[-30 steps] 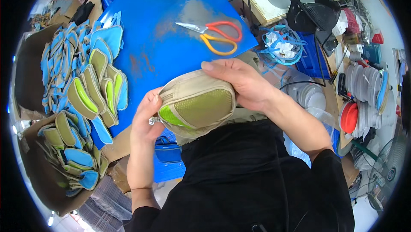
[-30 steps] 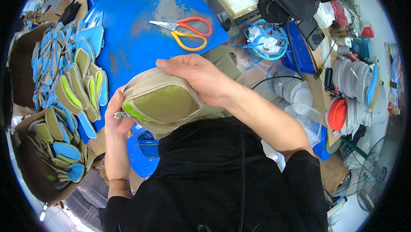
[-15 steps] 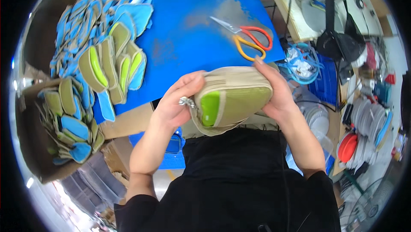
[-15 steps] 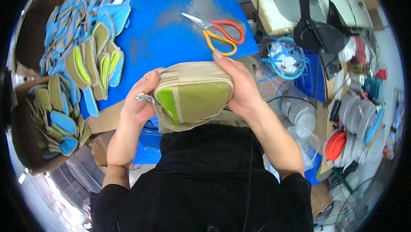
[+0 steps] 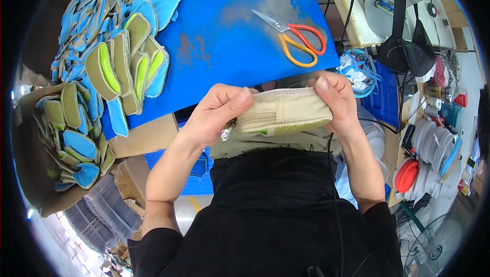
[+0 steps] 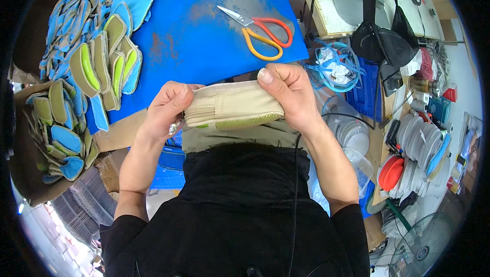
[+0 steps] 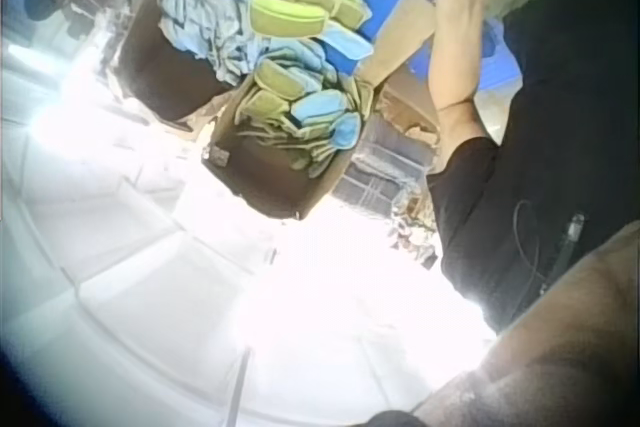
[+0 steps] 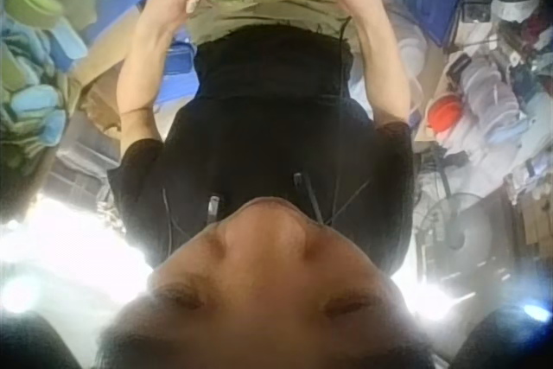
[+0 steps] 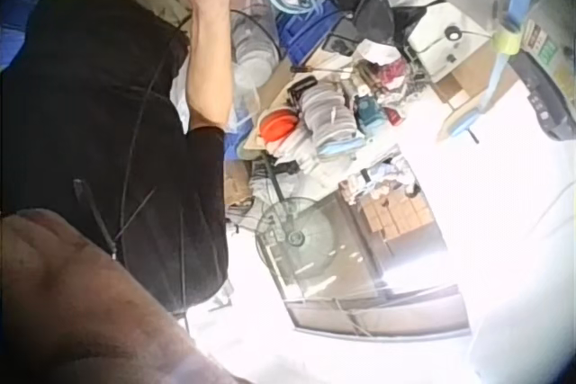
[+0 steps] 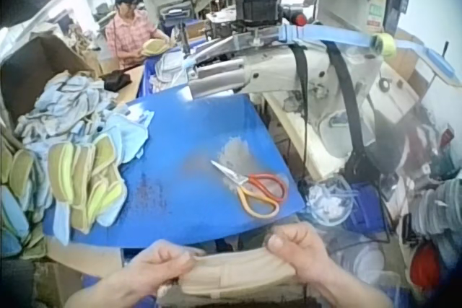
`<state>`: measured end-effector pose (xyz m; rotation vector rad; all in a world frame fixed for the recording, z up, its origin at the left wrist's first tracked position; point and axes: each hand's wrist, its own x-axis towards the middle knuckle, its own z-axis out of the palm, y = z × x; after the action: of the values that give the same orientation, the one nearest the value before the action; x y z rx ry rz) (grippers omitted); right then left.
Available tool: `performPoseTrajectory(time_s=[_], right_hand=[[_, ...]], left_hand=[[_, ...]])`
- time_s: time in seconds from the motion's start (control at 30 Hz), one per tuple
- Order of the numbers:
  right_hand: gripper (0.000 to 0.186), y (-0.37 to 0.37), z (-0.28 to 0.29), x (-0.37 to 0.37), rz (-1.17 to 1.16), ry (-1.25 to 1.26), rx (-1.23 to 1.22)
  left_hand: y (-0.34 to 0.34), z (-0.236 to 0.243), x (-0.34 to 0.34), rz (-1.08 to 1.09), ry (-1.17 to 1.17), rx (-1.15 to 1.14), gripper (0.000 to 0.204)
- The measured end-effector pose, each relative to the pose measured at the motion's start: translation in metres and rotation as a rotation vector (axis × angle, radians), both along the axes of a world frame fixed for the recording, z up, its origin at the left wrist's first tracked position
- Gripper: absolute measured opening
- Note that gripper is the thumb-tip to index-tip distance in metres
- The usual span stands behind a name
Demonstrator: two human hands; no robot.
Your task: The person aligns a blue fabric piece onto a beige insole and sews the edges using a sewing machine. They repeatedly trim excess thread with scissors and inspect the seam before continuing to sew the next insole.
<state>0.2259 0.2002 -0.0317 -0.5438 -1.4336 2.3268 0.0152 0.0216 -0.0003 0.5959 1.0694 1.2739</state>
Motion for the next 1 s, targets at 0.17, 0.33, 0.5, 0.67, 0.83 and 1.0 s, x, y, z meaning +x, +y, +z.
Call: performPoseTrajectory(time_s=[0.17,0.33,0.5,0.67,0.83,1.0], right_hand=[[0.041,0.005,0.003,-0.003,0.059,-0.079,0.047],[0.028,0.002,0.049,-0.036,0.174,-0.24,0.263],[0.031,0.007,0.039,-0.036,0.053,-0.231,0.18],[0.033,0.007,0.009,-0.016,-0.17,-0.098,-0.123],[0.029,0.005,-0.001,-0.01,-0.021,-0.181,-0.007],[0.032,0.009,-0.011,-0.005,-0.07,-0.258,-0.049]], left_hand=[[0.009,0.009,0.002,0.05,-0.036,-0.064,0.045],[0.041,0.009,0.006,0.024,0.041,-0.165,0.043],[0.038,-0.009,-0.003,0.132,0.337,0.039,0.028],[-0.008,-0.038,-0.001,0.156,0.718,-0.222,0.022],[-0.016,-0.074,0.02,0.619,0.771,-0.032,0.021],[-0.03,-0.09,0.039,0.759,-0.054,-0.118,0.029]])
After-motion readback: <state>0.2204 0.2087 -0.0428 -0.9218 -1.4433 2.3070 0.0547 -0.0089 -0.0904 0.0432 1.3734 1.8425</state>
